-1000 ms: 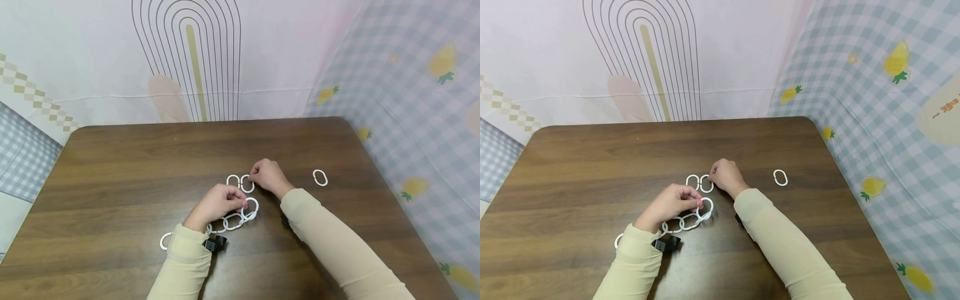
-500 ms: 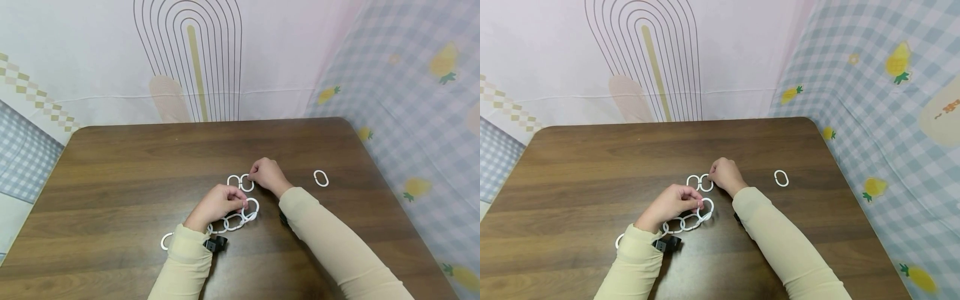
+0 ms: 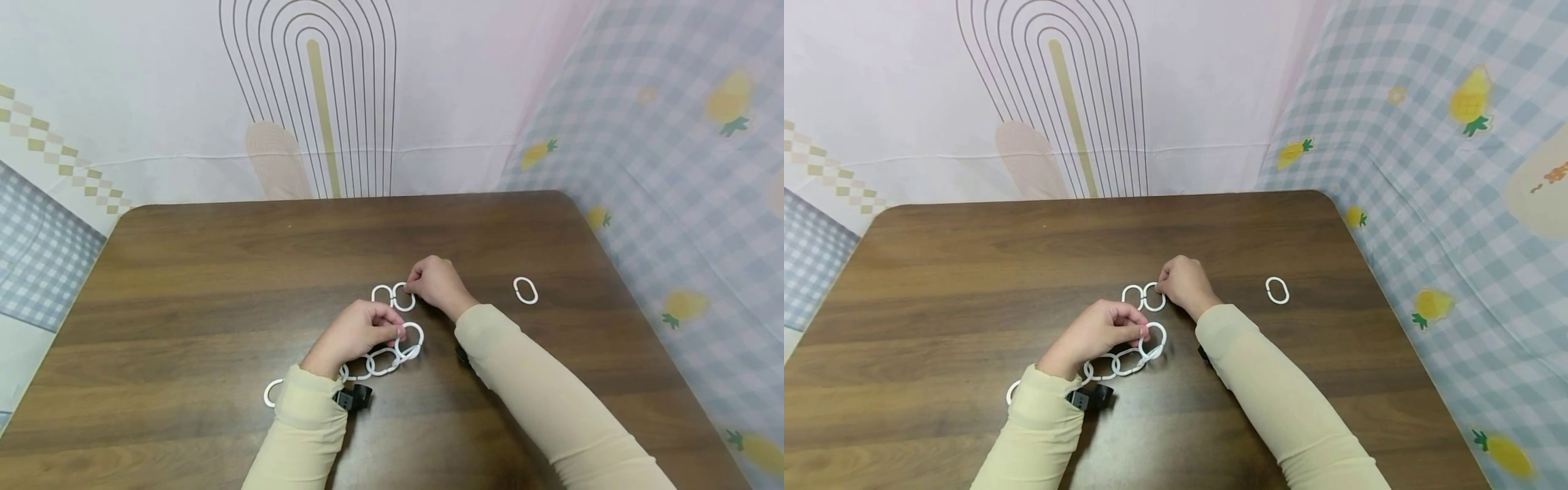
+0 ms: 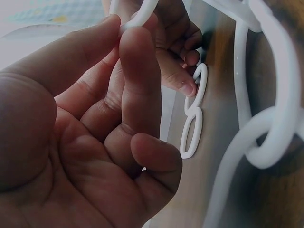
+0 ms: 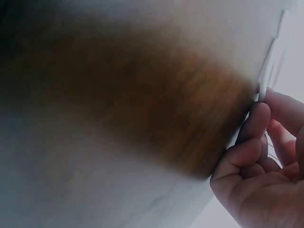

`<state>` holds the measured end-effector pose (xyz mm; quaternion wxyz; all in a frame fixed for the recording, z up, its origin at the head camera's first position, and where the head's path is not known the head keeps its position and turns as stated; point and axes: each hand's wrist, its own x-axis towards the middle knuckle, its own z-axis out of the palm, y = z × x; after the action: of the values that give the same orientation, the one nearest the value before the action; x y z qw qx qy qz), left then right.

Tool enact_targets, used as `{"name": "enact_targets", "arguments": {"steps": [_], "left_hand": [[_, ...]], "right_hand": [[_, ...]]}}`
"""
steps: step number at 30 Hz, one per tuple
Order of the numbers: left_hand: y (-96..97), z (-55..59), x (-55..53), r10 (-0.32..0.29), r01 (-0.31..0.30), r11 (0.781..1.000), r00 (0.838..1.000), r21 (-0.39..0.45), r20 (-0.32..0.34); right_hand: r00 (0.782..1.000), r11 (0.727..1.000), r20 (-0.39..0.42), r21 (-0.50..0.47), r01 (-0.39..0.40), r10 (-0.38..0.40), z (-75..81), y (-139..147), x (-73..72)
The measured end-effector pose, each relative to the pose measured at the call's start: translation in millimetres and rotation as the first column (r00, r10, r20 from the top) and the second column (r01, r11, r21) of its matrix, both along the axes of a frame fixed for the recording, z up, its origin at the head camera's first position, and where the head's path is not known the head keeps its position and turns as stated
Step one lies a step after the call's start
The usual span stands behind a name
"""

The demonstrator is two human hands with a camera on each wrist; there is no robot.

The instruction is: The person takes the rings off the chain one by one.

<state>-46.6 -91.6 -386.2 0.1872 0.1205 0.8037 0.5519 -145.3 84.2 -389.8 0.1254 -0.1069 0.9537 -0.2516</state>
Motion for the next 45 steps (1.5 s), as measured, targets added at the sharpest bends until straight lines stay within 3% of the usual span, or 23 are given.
{"name": "enact_targets", "arguments": {"steps": [10,23,32,45], "left_hand": [[-1.1,0.8,-0.1,0.005,-0.005,1.000,1.000,0.004,0.002],[-4.8,-1.6,-1.5,0.022,-0.022,1.000,1.000,-0.012,-0.004],[-5.8,-3.9,-4.2,0.017,-0.017,1.000,1.000,-0.008,-0.010],[-7.1,-3.4,-3.4,0.035,-0.035,0.999,0.999,0.015,0.001]], "right_hand": [[1.000,1.000,-0.009,-0.010,0.009,-0.009,0.8,1.9,2.1],[1.000,0.995,-0.011,-0.094,0.012,-0.013,-3.8,9.9,5.8],[1.000,0.990,0.020,-0.142,0.014,-0.011,-1.2,19.7,19.1],[1.000,0.976,0.001,-0.218,-0.003,0.003,0.5,33.0,36.0]]}}
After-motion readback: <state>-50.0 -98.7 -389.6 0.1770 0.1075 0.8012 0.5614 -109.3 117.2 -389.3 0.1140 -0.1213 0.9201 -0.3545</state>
